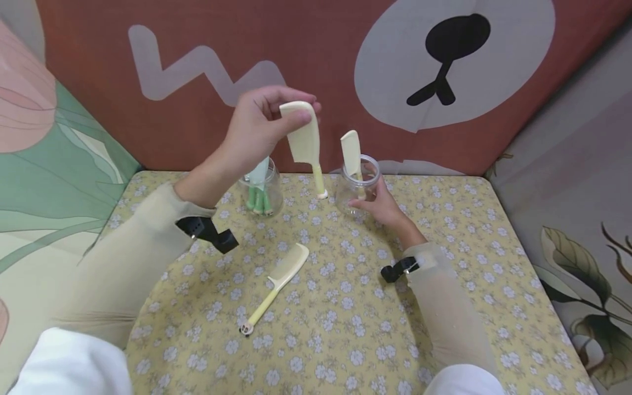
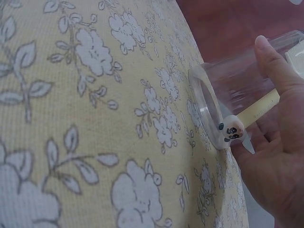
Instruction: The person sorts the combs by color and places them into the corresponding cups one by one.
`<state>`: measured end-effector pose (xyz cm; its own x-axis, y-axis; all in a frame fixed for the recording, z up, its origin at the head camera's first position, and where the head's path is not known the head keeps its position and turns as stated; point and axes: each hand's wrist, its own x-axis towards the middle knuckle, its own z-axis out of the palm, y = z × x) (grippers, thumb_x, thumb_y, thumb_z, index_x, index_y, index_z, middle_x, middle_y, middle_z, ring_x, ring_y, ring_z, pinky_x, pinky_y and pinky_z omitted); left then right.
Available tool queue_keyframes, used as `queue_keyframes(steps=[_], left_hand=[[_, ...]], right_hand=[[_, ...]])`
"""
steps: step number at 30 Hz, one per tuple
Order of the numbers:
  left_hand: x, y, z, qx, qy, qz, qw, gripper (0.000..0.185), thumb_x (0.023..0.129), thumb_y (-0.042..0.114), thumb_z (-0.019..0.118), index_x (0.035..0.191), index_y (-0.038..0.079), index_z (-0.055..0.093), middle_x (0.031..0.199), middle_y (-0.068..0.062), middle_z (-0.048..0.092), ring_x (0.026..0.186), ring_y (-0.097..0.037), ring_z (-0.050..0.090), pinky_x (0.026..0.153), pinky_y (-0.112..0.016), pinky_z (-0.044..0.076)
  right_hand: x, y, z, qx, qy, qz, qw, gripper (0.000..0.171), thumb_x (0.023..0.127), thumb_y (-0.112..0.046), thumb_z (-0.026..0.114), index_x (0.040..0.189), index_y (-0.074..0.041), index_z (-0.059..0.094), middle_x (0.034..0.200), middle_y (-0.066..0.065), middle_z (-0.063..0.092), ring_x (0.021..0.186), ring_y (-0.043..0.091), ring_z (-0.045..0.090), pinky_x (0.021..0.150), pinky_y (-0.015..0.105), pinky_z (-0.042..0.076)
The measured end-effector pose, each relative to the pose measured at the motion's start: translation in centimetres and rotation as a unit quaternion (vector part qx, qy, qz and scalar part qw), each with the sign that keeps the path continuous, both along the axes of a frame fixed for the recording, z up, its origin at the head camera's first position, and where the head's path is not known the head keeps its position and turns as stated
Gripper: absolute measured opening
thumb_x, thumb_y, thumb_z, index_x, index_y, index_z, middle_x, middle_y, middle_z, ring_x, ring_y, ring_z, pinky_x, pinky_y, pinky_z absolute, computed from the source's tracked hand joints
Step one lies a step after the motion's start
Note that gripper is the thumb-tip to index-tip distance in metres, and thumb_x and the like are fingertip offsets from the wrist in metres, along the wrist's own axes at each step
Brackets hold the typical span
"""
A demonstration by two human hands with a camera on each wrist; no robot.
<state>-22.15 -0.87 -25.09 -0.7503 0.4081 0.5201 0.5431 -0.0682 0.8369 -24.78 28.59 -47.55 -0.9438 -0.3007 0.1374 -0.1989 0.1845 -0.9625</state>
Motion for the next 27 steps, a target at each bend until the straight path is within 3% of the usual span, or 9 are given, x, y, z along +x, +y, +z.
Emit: queue_keyframes(steps=[6, 11, 18, 27], left_hand=[[-1.2, 1.9, 1.4, 0.037, -0.032, 0.009, 0.9988, 0.024, 0.095, 0.003, 0.071, 0.118, -0.004, 0.071, 0.114, -0.011, 0.075, 0.102, -0.016, 0.072, 0.079, -0.031, 0.056], [-2.2, 3.6, 2.0, 0.044, -0.043, 0.018, 0.9979, 0.026, 0.094, 0.002, 0.072, 0.12, -0.004, 0.071, 0.114, -0.011, 0.075, 0.098, -0.016, 0.071, 0.08, -0.031, 0.055], [-3.4, 6.3, 2.1, 0.03, -0.041, 0.03, 0.9983, 0.026, 0.094, 0.004, 0.073, 0.119, -0.003, 0.071, 0.113, -0.01, 0.074, 0.098, -0.013, 0.069, 0.083, -0.025, 0.055], [-4.6, 8.9, 0.6, 0.037, -0.071, 0.048, 0.9957, 0.024, 0.094, 0.004, 0.073, 0.117, -0.003, 0.071, 0.114, -0.01, 0.074, 0.099, -0.011, 0.069, 0.084, -0.02, 0.054]], right_hand=[[0.0, 0.1, 0.0, -0.006, 0.008, 0.005, 1.0, 0.094, 0.088, 0.013, 0.07, 0.159, -0.018, 0.016, 0.155, 0.016, 0.03, 0.138, 0.035, 0.038, 0.11, 0.061, 0.039], [0.1, 0.2, 0.0, -0.014, 0.01, 0.013, 1.0, 0.095, 0.088, 0.013, 0.071, 0.159, -0.019, 0.017, 0.152, 0.014, 0.034, 0.14, 0.042, 0.036, 0.111, 0.06, 0.037], [0.2, 0.2, 0.0, -0.006, 0.004, 0.015, 1.0, 0.101, 0.088, 0.012, 0.072, 0.162, -0.024, 0.012, 0.156, 0.016, 0.034, 0.138, 0.041, 0.038, 0.098, 0.033, 0.052], [0.4, 0.4, 0.1, 0.033, -0.022, -0.009, 0.999, 0.101, 0.09, 0.003, 0.074, 0.163, -0.02, 0.008, 0.167, 0.012, 0.022, 0.146, 0.034, 0.032, 0.112, 0.05, 0.04]])
